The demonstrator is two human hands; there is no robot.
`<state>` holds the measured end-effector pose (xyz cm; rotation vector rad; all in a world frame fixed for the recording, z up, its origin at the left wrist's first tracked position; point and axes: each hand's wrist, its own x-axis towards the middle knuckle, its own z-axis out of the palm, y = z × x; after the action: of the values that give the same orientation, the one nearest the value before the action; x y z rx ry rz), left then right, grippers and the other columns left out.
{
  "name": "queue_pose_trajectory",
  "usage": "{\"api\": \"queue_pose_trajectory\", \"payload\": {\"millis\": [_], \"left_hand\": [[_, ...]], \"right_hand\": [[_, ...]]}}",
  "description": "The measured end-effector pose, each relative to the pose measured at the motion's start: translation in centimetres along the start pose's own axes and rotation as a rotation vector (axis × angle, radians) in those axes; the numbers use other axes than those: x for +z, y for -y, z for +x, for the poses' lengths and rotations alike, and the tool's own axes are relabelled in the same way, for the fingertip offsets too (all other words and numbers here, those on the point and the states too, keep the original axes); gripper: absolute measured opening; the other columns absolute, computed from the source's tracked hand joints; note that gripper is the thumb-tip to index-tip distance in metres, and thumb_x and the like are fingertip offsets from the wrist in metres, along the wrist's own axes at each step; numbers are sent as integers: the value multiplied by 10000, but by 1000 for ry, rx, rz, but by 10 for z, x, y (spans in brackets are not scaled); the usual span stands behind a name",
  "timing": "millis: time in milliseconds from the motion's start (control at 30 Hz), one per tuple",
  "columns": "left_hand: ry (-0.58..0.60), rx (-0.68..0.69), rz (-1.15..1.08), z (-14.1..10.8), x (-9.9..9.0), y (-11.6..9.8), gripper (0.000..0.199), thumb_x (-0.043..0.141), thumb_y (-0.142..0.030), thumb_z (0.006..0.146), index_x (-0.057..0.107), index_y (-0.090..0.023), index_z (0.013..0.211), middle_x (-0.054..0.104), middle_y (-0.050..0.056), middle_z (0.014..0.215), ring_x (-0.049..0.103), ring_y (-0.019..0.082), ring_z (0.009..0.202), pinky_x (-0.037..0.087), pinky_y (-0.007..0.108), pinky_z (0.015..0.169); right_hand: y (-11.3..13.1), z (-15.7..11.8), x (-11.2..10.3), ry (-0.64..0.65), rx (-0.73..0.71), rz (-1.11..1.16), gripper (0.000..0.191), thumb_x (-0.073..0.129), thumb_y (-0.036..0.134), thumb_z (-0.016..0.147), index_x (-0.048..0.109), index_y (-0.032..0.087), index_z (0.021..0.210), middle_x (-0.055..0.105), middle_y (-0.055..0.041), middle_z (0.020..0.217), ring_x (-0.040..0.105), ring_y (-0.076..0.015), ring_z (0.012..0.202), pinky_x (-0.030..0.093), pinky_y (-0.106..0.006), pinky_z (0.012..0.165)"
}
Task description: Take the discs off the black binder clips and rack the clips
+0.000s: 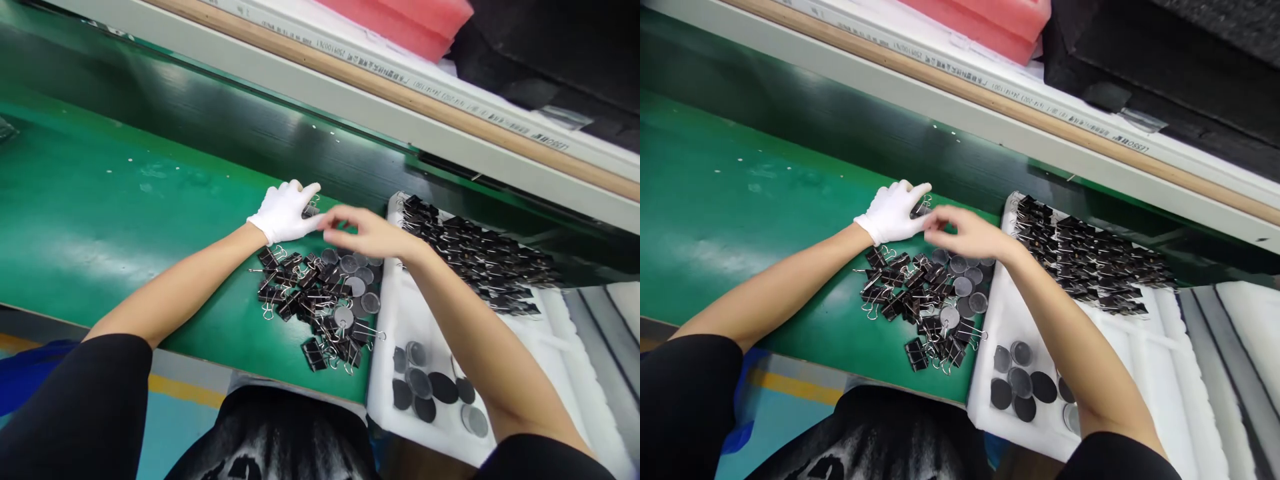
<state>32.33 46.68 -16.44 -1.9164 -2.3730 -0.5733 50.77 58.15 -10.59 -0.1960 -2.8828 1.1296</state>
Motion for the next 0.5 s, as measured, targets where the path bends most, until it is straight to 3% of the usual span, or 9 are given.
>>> {"api": "queue_pose_trajectory", "payload": {"millis": [67,100,233,333,433,500], "left_hand": [[-23,72,-64,2,-1,9,553,383,-473,1035,516,-279,1535,550,129,1524,550,352,1281,409,467,984],[-9,127,-96,3,0,14,525,349,-402,1043,531,-307,1526,522,88,1571,519,334,1323,404,468,1003],[90,252,-113,8,5,24,494,366,-250,1002,672,-334,1381,616,19,1493,509,294,1331,401,466,1021],[46,221,-35,9,8,26,440,422,-234,974,762,-297,1246,704,73,1313,578,305,1207,426,464,963],[-19,97,26,8,7,27,421,455,-223,948,777,-229,1219,731,127,1145,625,317,1097,447,461,914],[-59,25,35,7,3,29,425,446,-239,954,771,-214,1225,730,130,1135,631,322,1094,445,466,924]], "right_hand": [[12,-19,-3,265,-81,26,358,746,476,889,746,238,1157,711,-81,1154,647,-246,1100,505,-439,1028],[16,-26,-2,312,-90,34,319,759,442,888,767,238,1133,716,-80,1156,653,-240,1112,503,-427,1037],[20,-37,3,260,-51,132,219,722,419,930,826,228,948,757,-74,1011,708,-207,971,543,-383,943],[16,-36,-3,120,16,249,241,793,465,858,843,232,900,779,-66,931,717,-204,875,564,-364,848],[6,-29,-10,-205,212,409,289,870,490,760,838,223,866,783,-55,840,712,-190,778,582,-342,776],[-4,-20,-9,-426,400,496,264,897,442,731,817,204,814,769,-50,758,710,-176,729,589,-316,733]]}}
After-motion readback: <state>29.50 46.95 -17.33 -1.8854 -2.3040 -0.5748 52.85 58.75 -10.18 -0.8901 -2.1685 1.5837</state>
